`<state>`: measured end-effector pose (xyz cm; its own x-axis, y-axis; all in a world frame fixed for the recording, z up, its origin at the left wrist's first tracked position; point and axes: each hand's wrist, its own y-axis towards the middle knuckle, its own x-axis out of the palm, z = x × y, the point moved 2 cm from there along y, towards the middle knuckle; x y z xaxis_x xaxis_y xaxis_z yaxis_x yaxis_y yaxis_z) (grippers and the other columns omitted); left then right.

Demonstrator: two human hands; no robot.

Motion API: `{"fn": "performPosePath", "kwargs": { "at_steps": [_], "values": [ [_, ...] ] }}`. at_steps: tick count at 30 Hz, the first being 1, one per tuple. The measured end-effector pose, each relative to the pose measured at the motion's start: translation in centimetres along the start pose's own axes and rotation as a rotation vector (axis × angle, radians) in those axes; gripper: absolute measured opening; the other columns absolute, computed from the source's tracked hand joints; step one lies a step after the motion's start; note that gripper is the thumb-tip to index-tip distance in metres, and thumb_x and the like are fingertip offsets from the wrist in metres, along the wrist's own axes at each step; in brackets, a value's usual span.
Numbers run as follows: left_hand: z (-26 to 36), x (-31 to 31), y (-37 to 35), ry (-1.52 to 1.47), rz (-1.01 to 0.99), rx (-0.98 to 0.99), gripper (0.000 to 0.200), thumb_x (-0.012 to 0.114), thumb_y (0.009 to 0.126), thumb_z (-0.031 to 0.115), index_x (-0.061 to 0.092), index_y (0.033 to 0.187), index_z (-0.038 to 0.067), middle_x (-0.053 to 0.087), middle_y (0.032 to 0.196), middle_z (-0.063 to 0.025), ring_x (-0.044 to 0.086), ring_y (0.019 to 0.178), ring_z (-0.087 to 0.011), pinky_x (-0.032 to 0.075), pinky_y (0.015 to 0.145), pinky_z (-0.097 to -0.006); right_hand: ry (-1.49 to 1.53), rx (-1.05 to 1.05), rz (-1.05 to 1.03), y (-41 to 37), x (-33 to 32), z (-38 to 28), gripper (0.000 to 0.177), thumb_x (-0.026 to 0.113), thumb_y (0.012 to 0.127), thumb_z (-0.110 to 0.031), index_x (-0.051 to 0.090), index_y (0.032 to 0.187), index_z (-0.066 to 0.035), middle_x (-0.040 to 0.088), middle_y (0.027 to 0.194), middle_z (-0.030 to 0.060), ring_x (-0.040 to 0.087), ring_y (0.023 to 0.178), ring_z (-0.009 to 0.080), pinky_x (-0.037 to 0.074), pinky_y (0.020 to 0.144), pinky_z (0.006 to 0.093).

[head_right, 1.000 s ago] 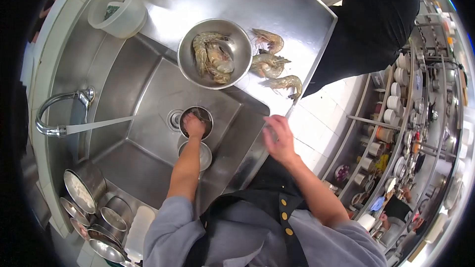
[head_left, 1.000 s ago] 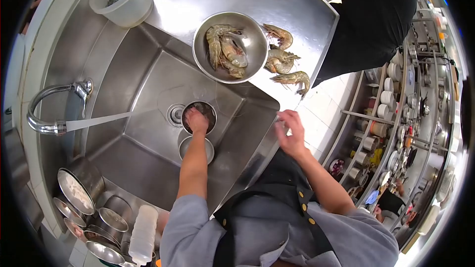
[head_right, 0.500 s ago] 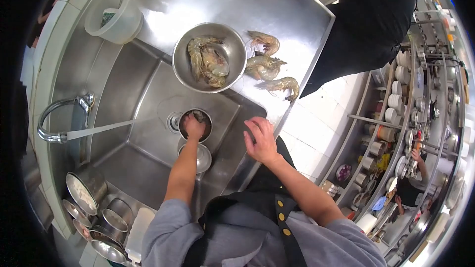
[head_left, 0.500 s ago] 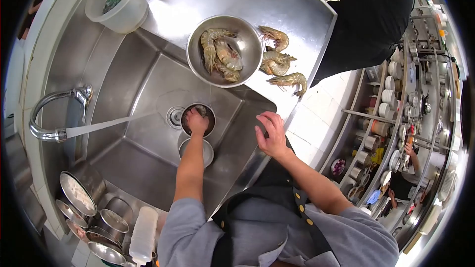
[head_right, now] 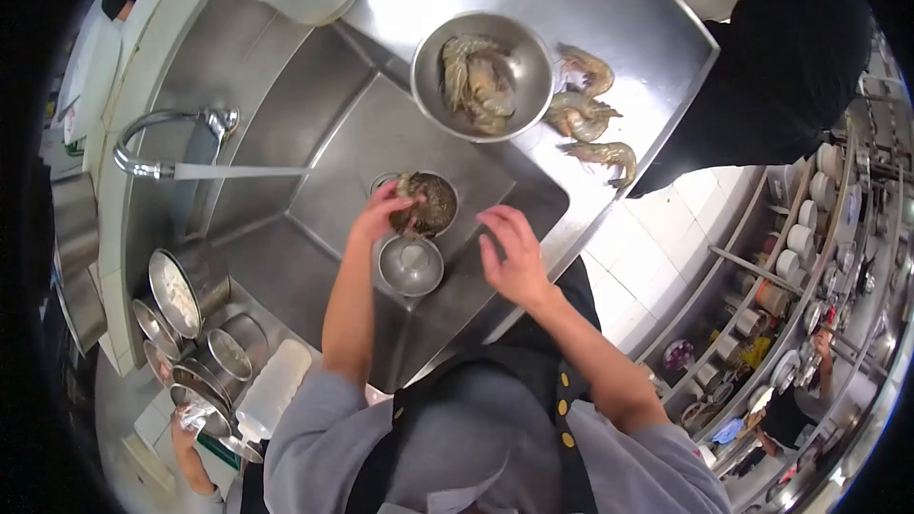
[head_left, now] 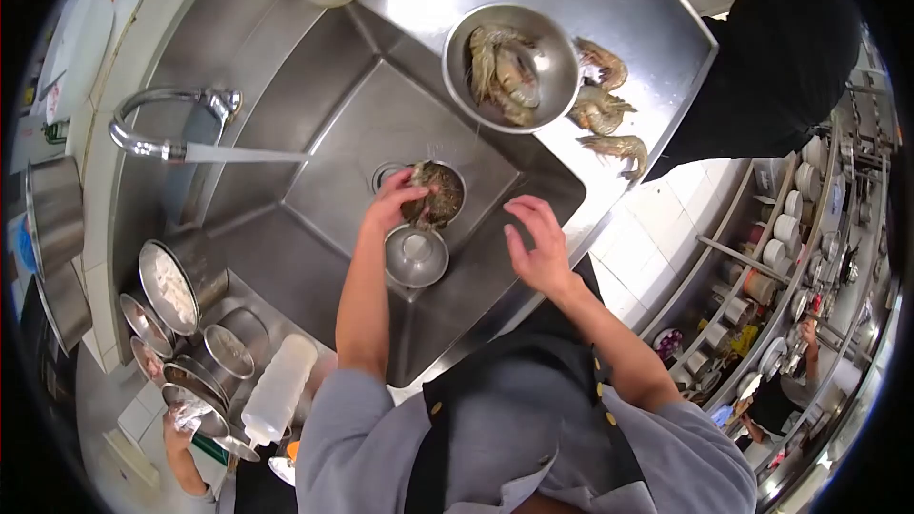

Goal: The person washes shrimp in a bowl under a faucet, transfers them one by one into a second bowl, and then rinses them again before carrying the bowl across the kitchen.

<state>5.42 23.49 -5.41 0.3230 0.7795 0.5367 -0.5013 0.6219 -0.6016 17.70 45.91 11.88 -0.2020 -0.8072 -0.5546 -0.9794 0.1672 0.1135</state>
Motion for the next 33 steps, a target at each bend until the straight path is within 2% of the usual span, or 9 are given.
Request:
{"fn": "performPosePath", "kwargs": {
  "at_steps": [5,9,13,16,22,25,29,30,33],
  "values": [
    [10.9,8.9,-6.5,-0.119,-0.114,0.243,0.047,0.068,0.076,0.006,0.048,0.118,-0.003,0.062,0.100,-0.0119,0.061,0.086,-0.0187,0.048,0.077,-0.0264,-0.324,-0.148,0.316,6.4,-8.8,-1.9,0.037,0.063,0.068,0.002,0.057,0.104,-0.003,0.055,0.109,0.0152,0.053,0.103,0.0348,0.044,0.089,0.0393],
    [17.7,16.6,-5.7,0.216,-0.108,0.517,0.048,0.069,0.077,0.009,0.048,0.117,-0.006,0.061,0.100,-0.0122,0.060,0.089,-0.0175,0.047,0.077,-0.0250,-0.386,0.182,-0.143,12.3,-14.7,7.4,0.051,0.068,0.066,-0.008,0.055,0.115,-0.007,0.049,0.124,0.0175,0.043,0.119,0.0358,0.038,0.098,0.0425],
    [21.5,20.5,-1.5,0.480,-0.111,0.567,0.044,0.068,0.078,0.008,0.049,0.114,-0.009,0.060,0.096,-0.0113,0.059,0.086,-0.0156,0.048,0.070,-0.0260,-0.583,0.111,-0.209,15.8,-13.6,8.9,0.065,0.075,0.063,-0.019,0.051,0.123,-0.009,0.042,0.133,0.0185,0.037,0.124,0.0376,0.034,0.102,0.0438],
    [23.3,21.3,0.9,0.635,-0.086,0.370,0.038,0.064,0.080,0.003,0.050,0.113,-0.009,0.060,0.090,-0.0116,0.060,0.078,-0.0152,0.048,0.060,-0.0271,-0.606,0.180,-0.130,17.3,-13.1,9.7,0.074,0.079,0.060,-0.032,0.050,0.125,-0.010,0.044,0.132,0.0189,0.039,0.123,0.0377,0.035,0.102,0.0423],
    [24.9,20.1,1.6,0.465,-0.219,0.213,0.042,0.060,0.082,0.002,0.045,0.120,-0.007,0.060,0.095,-0.0126,0.064,0.075,-0.0205,0.050,0.057,-0.0281,-0.329,0.125,0.192,18.0,-14.2,5.8,0.057,0.075,0.064,-0.022,0.056,0.116,-0.006,0.054,0.118,0.0180,0.052,0.109,0.0331,0.041,0.096,0.0386],
    [24.5,19.2,0.2,0.347,-0.185,0.259,0.041,0.060,0.083,0.004,0.046,0.120,-0.005,0.061,0.098,-0.0121,0.064,0.075,-0.0209,0.050,0.057,-0.0284,-0.362,-0.029,0.046,19.1,-13.9,5.2,0.048,0.072,0.066,-0.017,0.059,0.110,-0.005,0.056,0.115,0.0174,0.052,0.108,0.0326,0.041,0.095,0.0389],
    [22.4,17.0,-3.7,0.260,-0.126,0.340,0.039,0.061,0.083,0.003,0.049,0.119,-0.004,0.061,0.098,-0.0111,0.063,0.076,-0.0201,0.050,0.059,-0.0289,-0.602,0.012,-0.219,20.2,-13.1,11.4,0.080,0.081,0.055,-0.023,0.046,0.126,-0.007,0.047,0.127,0.0196,0.043,0.118,0.0387,0.037,0.099,0.0427],
    [21.2,15.9,-4.4,0.290,-0.106,0.378,0.041,0.061,0.082,0.002,0.049,0.121,-0.004,0.061,0.100,-0.0111,0.063,0.078,-0.0195,0.050,0.061,-0.0289,-0.690,0.062,-0.301,19.8,-12.9,11.6,0.099,0.085,0.048,-0.030,0.038,0.133,-0.010,0.045,0.127,0.0217,0.040,0.119,0.0410,0.035,0.099,0.0449],
    [15.4,12.0,-6.5,0.151,0.006,0.311,0.042,0.061,0.081,0.001,0.049,0.120,-0.004,0.061,0.100,-0.0111,0.063,0.078,-0.0203,0.051,0.063,-0.0295,-0.663,0.082,-0.376,21.2,-13.4,12.3,0.102,0.085,0.049,-0.029,0.035,0.136,-0.010,0.048,0.119,0.0219,0.048,0.112,0.0370,0.035,0.102,0.0419]
  ]
}}
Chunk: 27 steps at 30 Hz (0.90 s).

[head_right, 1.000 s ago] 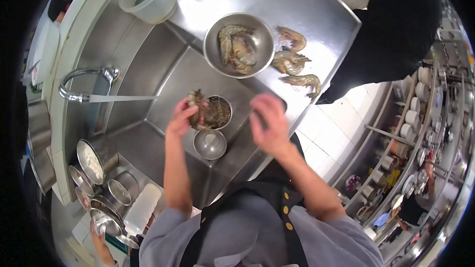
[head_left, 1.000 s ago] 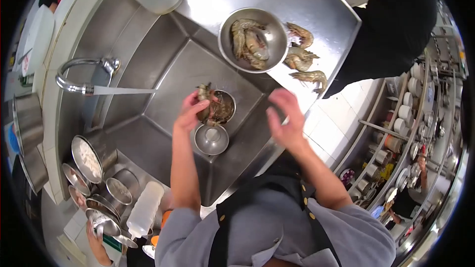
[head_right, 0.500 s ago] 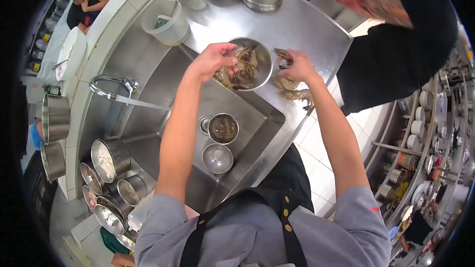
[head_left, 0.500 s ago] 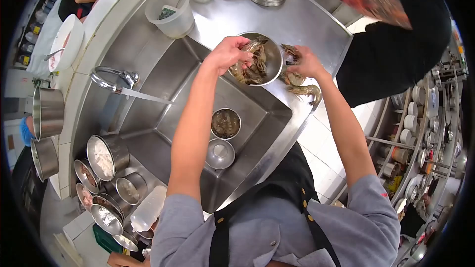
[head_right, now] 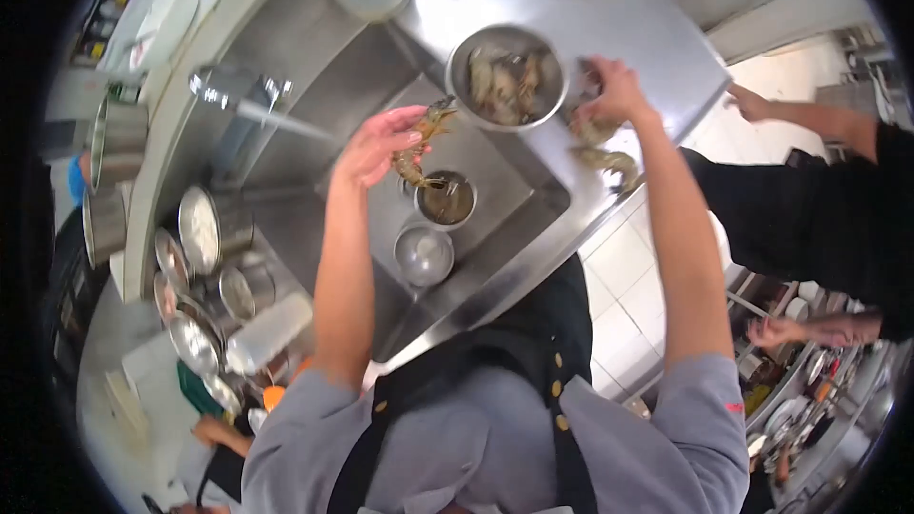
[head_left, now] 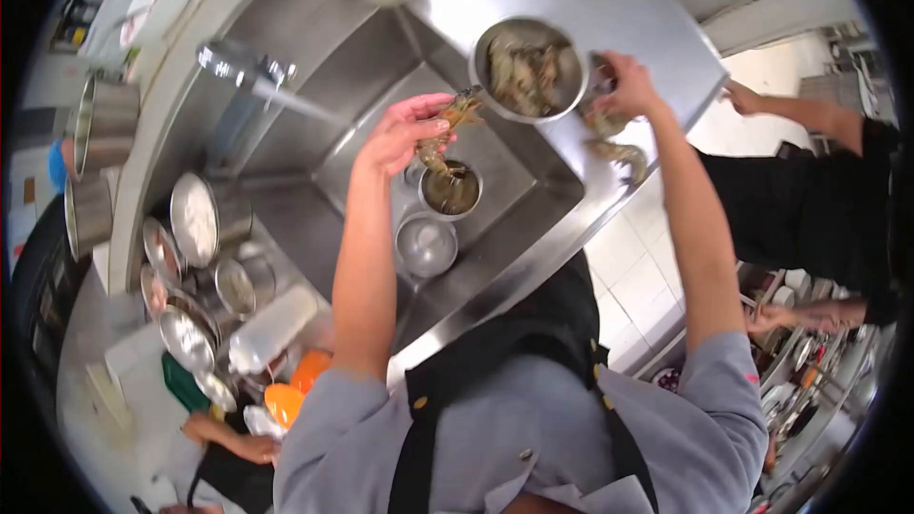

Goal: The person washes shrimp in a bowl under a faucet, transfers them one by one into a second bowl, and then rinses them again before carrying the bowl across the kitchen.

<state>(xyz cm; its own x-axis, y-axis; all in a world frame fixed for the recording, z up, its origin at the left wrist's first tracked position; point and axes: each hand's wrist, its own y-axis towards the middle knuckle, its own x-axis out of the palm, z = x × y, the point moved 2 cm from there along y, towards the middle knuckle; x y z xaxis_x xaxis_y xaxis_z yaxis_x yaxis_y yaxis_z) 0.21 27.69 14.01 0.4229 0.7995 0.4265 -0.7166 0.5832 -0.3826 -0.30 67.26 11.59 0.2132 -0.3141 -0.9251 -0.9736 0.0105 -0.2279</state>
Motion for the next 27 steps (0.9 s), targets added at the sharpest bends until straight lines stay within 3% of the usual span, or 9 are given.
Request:
{"fn": "performPosePath", "kwargs": {
  "at_steps": [5,7,15,18,22,23,24,26,27],
  "values": [
    [-10.2,-4.0,-2.0,-0.210,0.270,-0.127,0.048,0.060,0.080,0.002,0.044,0.125,-0.001,0.057,0.110,-0.0129,0.061,0.089,-0.0248,0.050,0.069,-0.0332,0.071,0.055,0.051,-0.2,0.0,0.3,0.096,0.085,0.051,-0.035,0.040,0.132,-0.009,0.050,0.117,0.0232,0.049,0.110,0.0385,0.041,0.095,0.0404],
    [-9.0,-2.2,-2.7,-0.338,0.332,0.079,0.049,0.057,0.079,-0.003,0.042,0.125,-0.003,0.058,0.108,-0.0138,0.062,0.087,-0.0255,0.051,0.067,-0.0354,0.180,0.102,0.086,-0.7,-0.5,0.4,0.093,0.083,0.054,-0.032,0.039,0.132,-0.006,0.049,0.122,0.0257,0.048,0.114,0.0376,0.040,0.096,0.0397],
    [-2.7,0.8,-0.6,-0.475,-0.006,0.293,0.067,0.056,0.063,-0.006,0.039,0.128,-0.004,0.049,0.119,-0.0157,0.057,0.101,-0.0308,0.051,0.079,-0.0428,0.234,0.203,0.090,-2.6,-0.4,2.3,0.103,0.079,0.052,-0.022,0.027,0.139,-0.010,0.041,0.123,0.0252,0.045,0.114,0.0384,0.040,0.097,0.0395],
    [-4.2,0.4,-0.3,-0.601,-0.049,0.353,0.068,0.060,0.069,-0.003,0.036,0.132,-0.003,0.046,0.129,-0.0152,0.053,0.109,-0.0344,0.049,0.085,-0.0415,0.187,0.179,0.010,-3.2,-0.7,2.0,0.107,0.080,0.050,-0.022,0.025,0.140,-0.011,0.038,0.125,0.0247,0.043,0.116,0.0383,0.039,0.098,0.0401],
    [-6.0,0.4,-0.7,-0.523,-0.038,0.382,0.071,0.059,0.069,-0.005,0.033,0.134,-0.004,0.044,0.130,-0.0156,0.052,0.110,-0.0347,0.048,0.087,-0.0399,0.252,0.258,0.109,-3.3,-0.9,1.6,0.090,0.073,0.053,-0.016,0.036,0.134,-0.009,0.052,0.110,0.0230,0.054,0.104,0.0356,0.045,0.091,0.0382],
    [-6.5,0.3,-1.2,-0.519,0.027,0.352,0.069,0.058,0.069,-0.007,0.034,0.133,-0.004,0.045,0.129,-0.0167,0.053,0.109,-0.0345,0.048,0.087,-0.0388,0.313,0.290,0.203,-3.5,-0.5,1.5,0.079,0.070,0.054,-0.015,0.044,0.128,-0.008,0.058,0.100,0.0214,0.059,0.090,0.0347,0.049,0.082,0.0360],
    [-7.2,0.2,-1.3,-0.518,0.084,0.319,0.068,0.057,0.069,-0.009,0.034,0.133,-0.004,0.046,0.128,-0.0178,0.054,0.108,-0.0343,0.048,0.087,-0.0377,0.375,0.347,0.152,-3.7,-0.5,1.7,0.073,0.070,0.057,-0.012,0.048,0.126,-0.008,0.060,0.098,0.0184,0.062,0.082,0.0288,0.052,0.072,0.0353],
    [-10.0,-1.2,-1.6,-0.462,0.116,0.252,0.064,0.055,0.069,-0.011,0.036,0.130,-0.005,0.048,0.125,-0.0185,0.055,0.106,-0.0340,0.048,0.086,-0.0369,0.755,0.489,0.038,-4.3,-0.4,1.7,0.066,0.068,0.065,-0.006,0.048,0.127,-0.010,0.059,0.098,0.0144,0.062,0.079,0.0225,0.054,0.063,0.0353],
    [-11.7,-2.2,-1.4,-0.389,0.186,0.196,0.061,0.054,0.070,-0.012,0.038,0.128,-0.005,0.050,0.122,-0.0193,0.056,0.105,-0.0338,0.049,0.085,-0.0362,0.742,0.509,0.057,-4.6,-1.0,1.7,0.066,0.068,0.065,-0.006,0.048,0.127,-0.010,0.059,0.098,0.0144,0.062,0.079,0.0225,0.054,0.063,0.0353]
  ]
}}
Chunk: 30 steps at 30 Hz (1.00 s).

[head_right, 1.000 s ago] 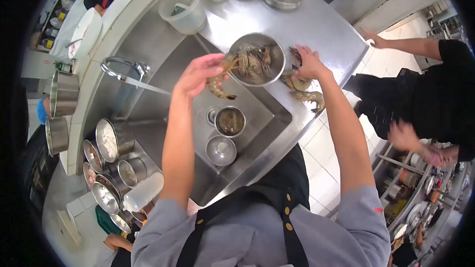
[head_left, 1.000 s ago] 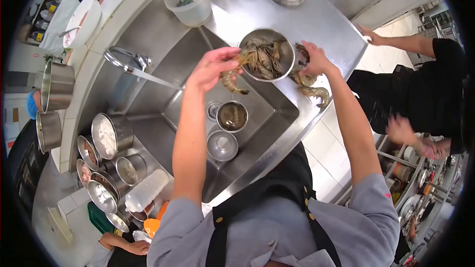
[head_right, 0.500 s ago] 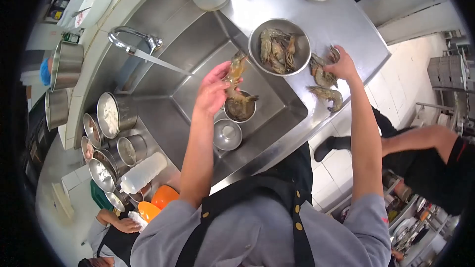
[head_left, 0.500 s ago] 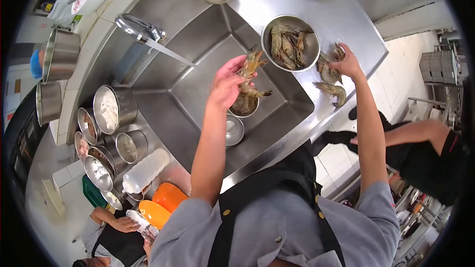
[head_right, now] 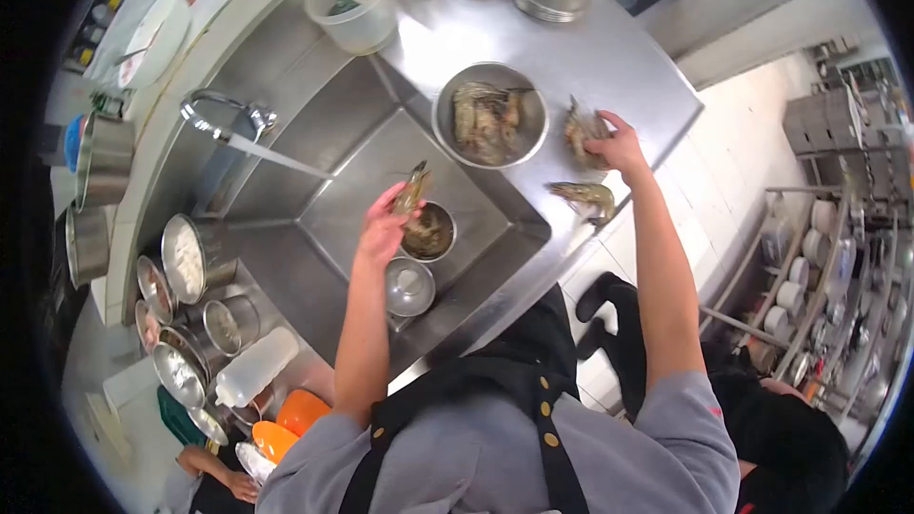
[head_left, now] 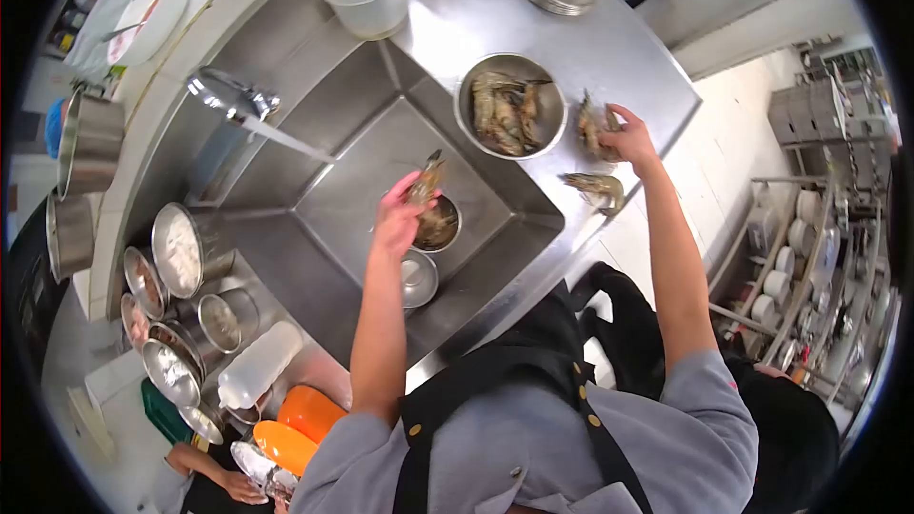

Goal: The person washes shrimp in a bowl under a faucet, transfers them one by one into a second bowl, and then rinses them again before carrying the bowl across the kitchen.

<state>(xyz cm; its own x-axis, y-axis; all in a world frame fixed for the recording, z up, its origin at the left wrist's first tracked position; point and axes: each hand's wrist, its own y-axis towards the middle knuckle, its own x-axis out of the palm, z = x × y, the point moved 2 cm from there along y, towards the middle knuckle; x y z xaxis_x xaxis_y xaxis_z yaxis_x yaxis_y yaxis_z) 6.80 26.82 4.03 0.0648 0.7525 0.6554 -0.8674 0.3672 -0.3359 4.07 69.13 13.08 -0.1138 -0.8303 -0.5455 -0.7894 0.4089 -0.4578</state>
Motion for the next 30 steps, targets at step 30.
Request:
{"fn": "performPosePath", "kwargs": {
  "at_steps": [30],
  "values": [
    [-16.1,-9.4,4.2,1.640,0.358,-0.620,0.094,0.074,0.067,0.033,0.023,0.135,-0.006,0.030,0.137,-0.0230,0.029,0.129,-0.0375,0.027,0.105,-0.0466,-0.414,-0.441,0.114,-8.1,1.8,4.2,0.046,0.072,0.071,-0.011,0.058,0.115,-0.005,0.061,0.100,0.0107,0.060,0.082,0.0187,0.050,0.074,0.0309]
  ]
}}
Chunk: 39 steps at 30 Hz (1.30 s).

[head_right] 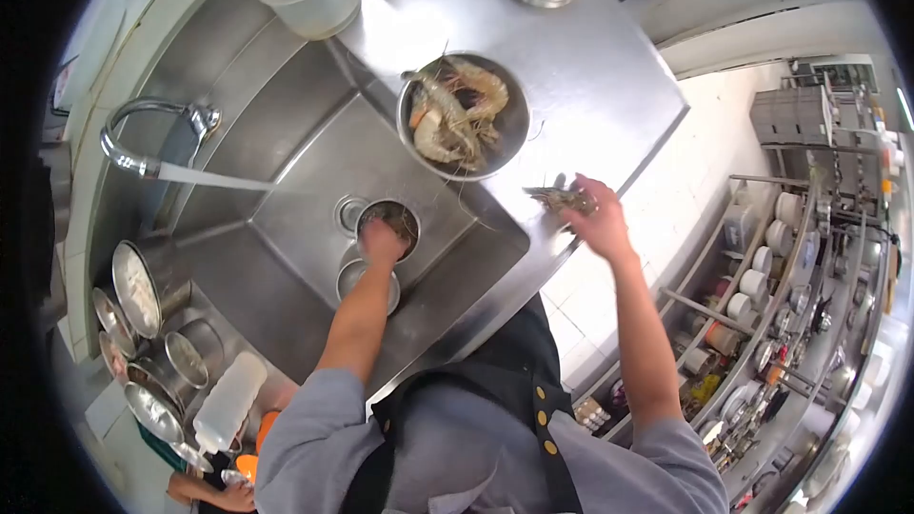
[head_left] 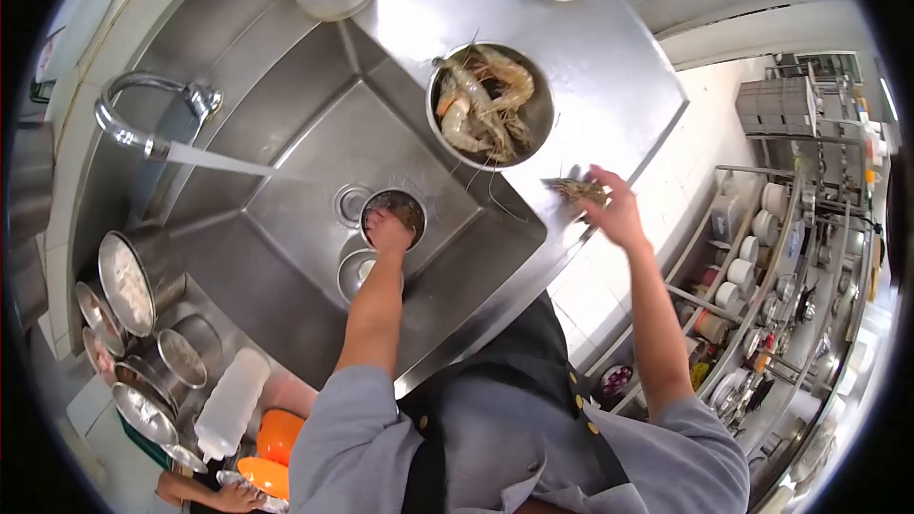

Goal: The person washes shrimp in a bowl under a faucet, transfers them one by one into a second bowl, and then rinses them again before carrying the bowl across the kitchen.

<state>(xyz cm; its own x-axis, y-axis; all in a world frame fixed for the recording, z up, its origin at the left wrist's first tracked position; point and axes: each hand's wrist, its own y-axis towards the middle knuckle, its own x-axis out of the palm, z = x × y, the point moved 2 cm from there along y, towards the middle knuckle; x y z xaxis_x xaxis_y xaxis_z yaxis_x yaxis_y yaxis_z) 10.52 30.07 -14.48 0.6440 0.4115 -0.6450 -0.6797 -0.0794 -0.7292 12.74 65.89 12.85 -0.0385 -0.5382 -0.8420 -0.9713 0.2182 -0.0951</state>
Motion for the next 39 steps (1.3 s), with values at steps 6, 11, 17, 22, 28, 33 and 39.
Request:
{"fn": "performPosePath", "kwargs": {
  "at_steps": [6,11,17,22,28,33,39],
  "values": [
    [0.4,1.4,0.8,0.146,0.196,0.132,0.080,0.066,0.072,0.030,0.029,0.135,-0.002,0.027,0.142,-0.0200,0.025,0.132,-0.0342,0.023,0.106,-0.0484,0.212,0.306,-0.201,0.4,-1.6,-0.8,0.040,0.067,0.069,0.005,0.058,0.108,0.001,0.059,0.095,0.0085,0.058,0.082,0.0150,0.050,0.063,0.0277],
    [0.4,0.2,2.1,0.339,-0.007,0.206,0.080,0.070,0.068,0.031,0.035,0.133,-0.001,0.027,0.142,-0.0212,0.027,0.131,-0.0352,0.030,0.104,-0.0449,0.639,0.354,-0.208,2.3,-5.1,-8.0,0.039,0.069,0.071,0.005,0.057,0.108,0.004,0.059,0.099,0.0079,0.058,0.086,0.0151,0.050,0.068,0.0262],
    [-0.6,1.8,2.9,0.351,0.027,0.173,0.080,0.071,0.069,0.037,0.038,0.135,0.005,0.021,0.147,-0.0152,0.017,0.136,-0.0307,0.023,0.109,-0.0439,0.426,0.059,0.230,1.9,-2.6,-9.3,0.029,0.067,0.078,-0.003,0.062,0.107,-0.004,0.060,0.103,0.0053,0.054,0.085,0.0088,0.046,0.067,0.0223],
    [-0.1,-0.9,1.3,0.303,-0.136,0.124,0.088,0.071,0.069,0.040,0.031,0.137,0.002,0.020,0.147,-0.0157,0.018,0.137,-0.0290,0.025,0.108,-0.0438,0.378,0.013,0.017,-5.6,5.5,-9.0,0.021,0.062,0.079,0.001,0.063,0.100,0.000,0.060,0.079,0.0055,0.058,0.067,0.0097,0.048,0.059,0.0226],
    [-2.8,-2.6,1.6,-0.221,0.335,0.360,0.049,0.059,0.072,0.007,0.046,0.118,-0.004,0.050,0.117,-0.0245,0.050,0.108,-0.0369,0.042,0.095,-0.0395,0.225,-0.085,0.082,-9.3,9.8,-8.7,0.021,0.060,0.074,0.006,0.061,0.094,0.000,0.057,0.089,0.0142,0.060,0.074,0.0245,0.049,0.062,0.0301],
    [-3.3,-6.4,4.2,-0.202,0.457,0.292,0.053,0.066,0.067,0.006,0.048,0.116,-0.001,0.052,0.110,-0.0221,0.052,0.102,-0.0370,0.044,0.089,-0.0416,0.134,-0.136,0.122,-8.9,10.6,-7.9,0.026,0.059,0.070,0.007,0.061,0.095,0.000,0.056,0.093,0.0160,0.056,0.083,0.0308,0.048,0.069,0.0351],
    [-6.8,-11.0,7.2,0.014,0.727,-0.071,0.067,0.075,0.061,0.022,0.045,0.118,0.001,0.055,0.106,-0.0167,0.054,0.098,-0.0377,0.045,0.085,-0.0431,0.022,-0.284,0.130,-8.0,11.6,-9.2,0.029,0.059,0.068,0.006,0.061,0.097,0.001,0.055,0.095,0.0165,0.054,0.085,0.0321,0.046,0.072,0.0374]
  ]
}}
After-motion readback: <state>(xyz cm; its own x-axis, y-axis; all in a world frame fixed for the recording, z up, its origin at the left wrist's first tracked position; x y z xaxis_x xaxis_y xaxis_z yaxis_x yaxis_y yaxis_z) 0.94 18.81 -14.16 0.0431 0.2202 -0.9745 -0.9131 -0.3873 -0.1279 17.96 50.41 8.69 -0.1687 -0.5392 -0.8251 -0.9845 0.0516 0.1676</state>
